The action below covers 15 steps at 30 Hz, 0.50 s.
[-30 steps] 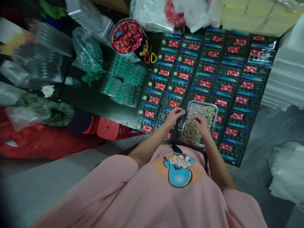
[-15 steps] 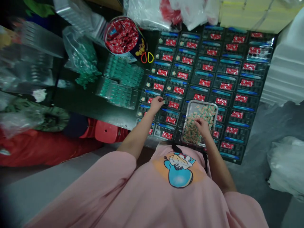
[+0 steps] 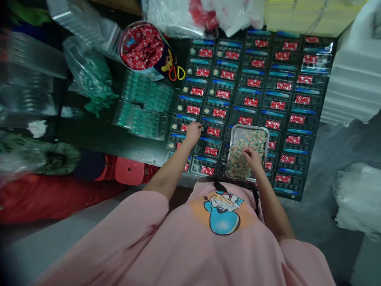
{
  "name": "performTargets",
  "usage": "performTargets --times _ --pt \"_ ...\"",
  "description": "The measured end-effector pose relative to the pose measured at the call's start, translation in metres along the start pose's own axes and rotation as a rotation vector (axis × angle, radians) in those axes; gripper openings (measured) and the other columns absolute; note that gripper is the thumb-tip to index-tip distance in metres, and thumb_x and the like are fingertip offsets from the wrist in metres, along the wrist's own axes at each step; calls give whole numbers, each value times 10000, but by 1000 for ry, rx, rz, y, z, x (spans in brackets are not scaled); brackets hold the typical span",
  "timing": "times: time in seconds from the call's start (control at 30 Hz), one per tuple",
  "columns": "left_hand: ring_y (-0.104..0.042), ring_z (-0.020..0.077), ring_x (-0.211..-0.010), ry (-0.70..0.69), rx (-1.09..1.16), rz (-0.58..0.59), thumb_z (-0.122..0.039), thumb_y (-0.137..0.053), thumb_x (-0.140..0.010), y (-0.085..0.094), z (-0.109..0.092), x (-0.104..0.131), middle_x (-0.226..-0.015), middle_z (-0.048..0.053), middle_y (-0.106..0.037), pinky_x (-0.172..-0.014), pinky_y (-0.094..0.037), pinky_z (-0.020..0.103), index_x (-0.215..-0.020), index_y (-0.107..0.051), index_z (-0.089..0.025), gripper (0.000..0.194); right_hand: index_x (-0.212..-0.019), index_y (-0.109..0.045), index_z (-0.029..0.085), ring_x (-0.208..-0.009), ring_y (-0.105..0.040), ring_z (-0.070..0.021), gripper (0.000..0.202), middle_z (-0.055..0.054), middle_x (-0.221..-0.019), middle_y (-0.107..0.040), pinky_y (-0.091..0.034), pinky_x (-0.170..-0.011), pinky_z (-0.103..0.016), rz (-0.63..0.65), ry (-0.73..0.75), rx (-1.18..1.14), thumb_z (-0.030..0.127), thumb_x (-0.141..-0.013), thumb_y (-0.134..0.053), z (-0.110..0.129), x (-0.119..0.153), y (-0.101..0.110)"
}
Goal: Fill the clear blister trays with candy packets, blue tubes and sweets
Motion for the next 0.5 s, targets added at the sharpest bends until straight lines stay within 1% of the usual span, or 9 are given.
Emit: performTargets --times 0.1,0.2,0.37,0.5 --pt "-574 266 -930 -18 -41 -15 -111 -535 -777 -1 1 0 -961 129 -612 -844 -411 362 -916 -684 -162 210 -879 -660 185 -767 -580 -193 303 -44 -829 -660 -468 -734 -332 -20 -31 13 455 -766 -581 -7 2 2" --pt "-582 270 -944 -38 -72 -9 -128 -493 -808 -5 3 2 -983 141 -620 -865 -412 369 -934 -692 -157 237 -870 -656 190 -783 -588 -200 313 -50 -836 -668 -475 -757 -340 -44 -54 3 472 -753 -586 -8 5 6" --pt "-580 283 -978 -111 -114 13 -194 -443 -850 -13 3 5 -986 158 -640 -918 -404 389 -926 -716 -142 288 -839 -643 188 -745 -586 -190 302 -44 -798 -657 -472 -740 -321 -94 -55 30 465 -759 -550 -1 7 15" --pt "-582 269 -965 -128 -179 55 -184 -412 -855 -19 1 3 -986 150 -641 -918 -411 389 -936 -722 -133 325 -861 -646 181 -764 -590 -190 254 -53 -837 -668 -470 -763 -323 -135 -21 151 387 -795 -513 11 -1 25"
Point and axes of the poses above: each hand's wrist, its own x-axis away from the middle knuckle, its own y-axis out of the back of the hand, z = x × y, the point moved 6 cm from there along -x, towards the middle knuckle
